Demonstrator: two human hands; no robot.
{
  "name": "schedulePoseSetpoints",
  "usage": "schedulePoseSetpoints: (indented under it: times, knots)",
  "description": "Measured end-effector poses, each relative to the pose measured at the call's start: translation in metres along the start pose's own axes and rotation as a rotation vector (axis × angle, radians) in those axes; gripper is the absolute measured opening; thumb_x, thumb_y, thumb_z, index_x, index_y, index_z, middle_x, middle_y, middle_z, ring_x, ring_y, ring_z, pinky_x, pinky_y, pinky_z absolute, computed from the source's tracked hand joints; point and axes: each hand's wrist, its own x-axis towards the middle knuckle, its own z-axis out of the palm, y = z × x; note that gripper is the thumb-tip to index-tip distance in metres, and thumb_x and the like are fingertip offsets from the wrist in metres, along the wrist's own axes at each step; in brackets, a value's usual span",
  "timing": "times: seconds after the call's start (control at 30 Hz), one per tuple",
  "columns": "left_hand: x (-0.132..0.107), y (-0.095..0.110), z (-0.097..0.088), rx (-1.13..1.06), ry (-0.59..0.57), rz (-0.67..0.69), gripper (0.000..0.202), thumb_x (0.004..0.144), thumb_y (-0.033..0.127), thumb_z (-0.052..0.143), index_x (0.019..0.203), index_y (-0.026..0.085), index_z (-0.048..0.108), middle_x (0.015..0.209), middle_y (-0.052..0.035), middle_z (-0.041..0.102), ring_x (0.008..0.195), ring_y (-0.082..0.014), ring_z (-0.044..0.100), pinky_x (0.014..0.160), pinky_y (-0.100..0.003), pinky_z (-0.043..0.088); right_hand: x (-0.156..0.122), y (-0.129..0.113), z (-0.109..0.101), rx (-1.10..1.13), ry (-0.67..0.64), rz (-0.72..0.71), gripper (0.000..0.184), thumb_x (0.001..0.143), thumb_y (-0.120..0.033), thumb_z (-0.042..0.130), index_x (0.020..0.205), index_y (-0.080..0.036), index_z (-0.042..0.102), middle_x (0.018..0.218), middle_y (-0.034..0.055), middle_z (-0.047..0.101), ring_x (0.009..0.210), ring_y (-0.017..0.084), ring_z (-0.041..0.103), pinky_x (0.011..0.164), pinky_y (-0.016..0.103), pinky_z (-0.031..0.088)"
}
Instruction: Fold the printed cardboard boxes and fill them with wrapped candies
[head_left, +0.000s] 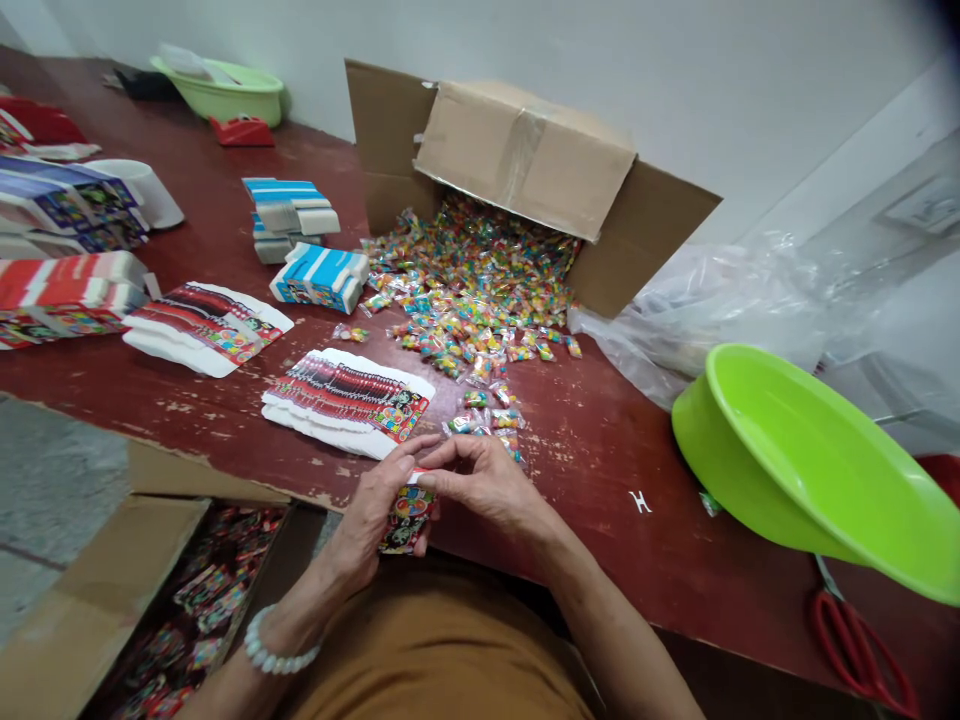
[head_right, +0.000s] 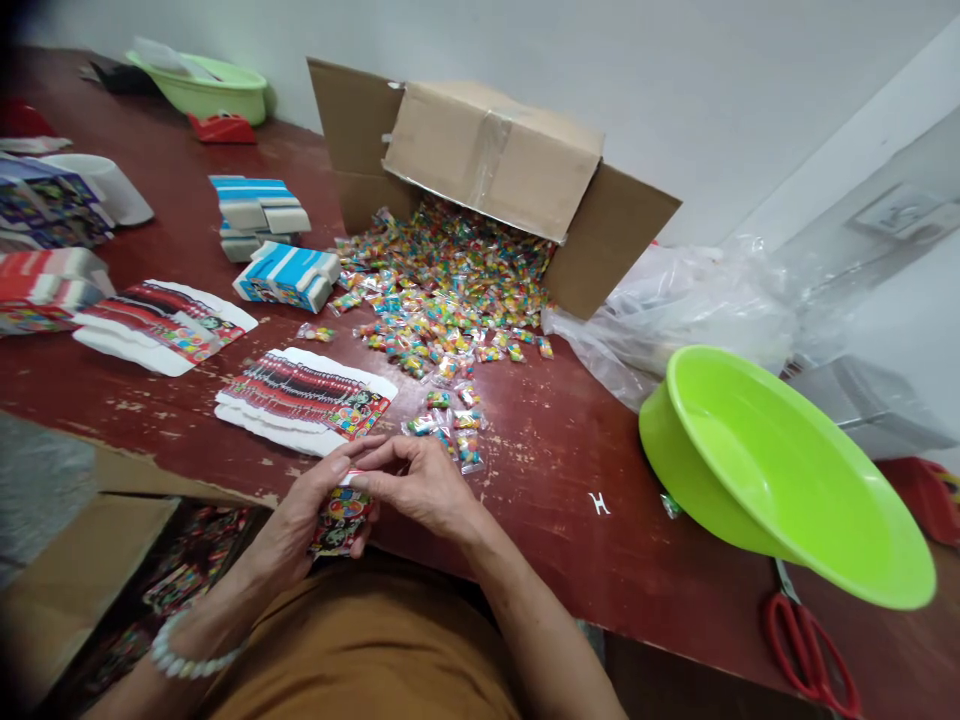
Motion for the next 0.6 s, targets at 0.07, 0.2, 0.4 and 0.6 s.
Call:
schedulePoseSetpoints:
  times: [0.07, 0.2, 0.4, 0.6]
  knots:
    - [0.000, 0.000, -0.001, -0.051, -0.052, -0.037, 0.080, 0.088, 0.061, 0.056, 0.152, 0.017, 0.037, 0.060, -0.0024, 0.068, 0.038, -0.0173, 0.059, 0.037, -0.024, 0.048, 0.001, -0.002, 0.002, 0.052, -0.006, 0.010, 0.031, 0.069, -0.043, 0.085, 0.077, -0.016, 0.072, 0.074, 0.0016, 0.072, 0.054, 0.012, 0.061, 0.056, 0.026, 0.049]
    - [-0.001, 0.000, -0.003, -0.132, -0.109, -0.095, 0.087, 0.087, 0.074, 0.047, 0.153, 0.018, 0.039, 0.060, -0.0043, 0.069, 0.037, -0.0180, 0.060, 0.036, -0.024, 0.047, 0.002, -0.006, 0.006, 0.121, 0.016, -0.004, 0.030, 0.070, -0.042, 0.084, 0.071, -0.016, 0.070, 0.092, 0.0061, 0.074, 0.049, 0.011, 0.059, 0.049, 0.027, 0.048]
    - [-0.002, 0.000, -0.006, -0.114, -0.045, -0.094, 0.074, 0.088, 0.056, 0.058, 0.149, 0.016, 0.046, 0.056, -0.0029, 0.068, 0.036, -0.0171, 0.058, 0.035, -0.023, 0.047, -0.001, 0.002, 0.004, -0.055, -0.009, -0.184, 0.023, 0.080, -0.041, 0.077, 0.078, -0.019, 0.070, 0.093, 0.0040, 0.072, 0.068, 0.013, 0.064, 0.057, 0.024, 0.050]
    - [0.001, -0.001, -0.007, -0.229, -0.011, -0.071, 0.071, 0.082, 0.039, 0.063, 0.146, 0.013, 0.047, 0.067, -0.0034, 0.072, 0.036, -0.0183, 0.060, 0.033, -0.027, 0.051, -0.003, 0.023, 0.012, -0.200, 0.075, -0.356, 0.017, 0.082, -0.036, 0.077, 0.086, -0.022, 0.070, 0.103, 0.0044, 0.069, 0.082, 0.016, 0.065, 0.069, 0.028, 0.054]
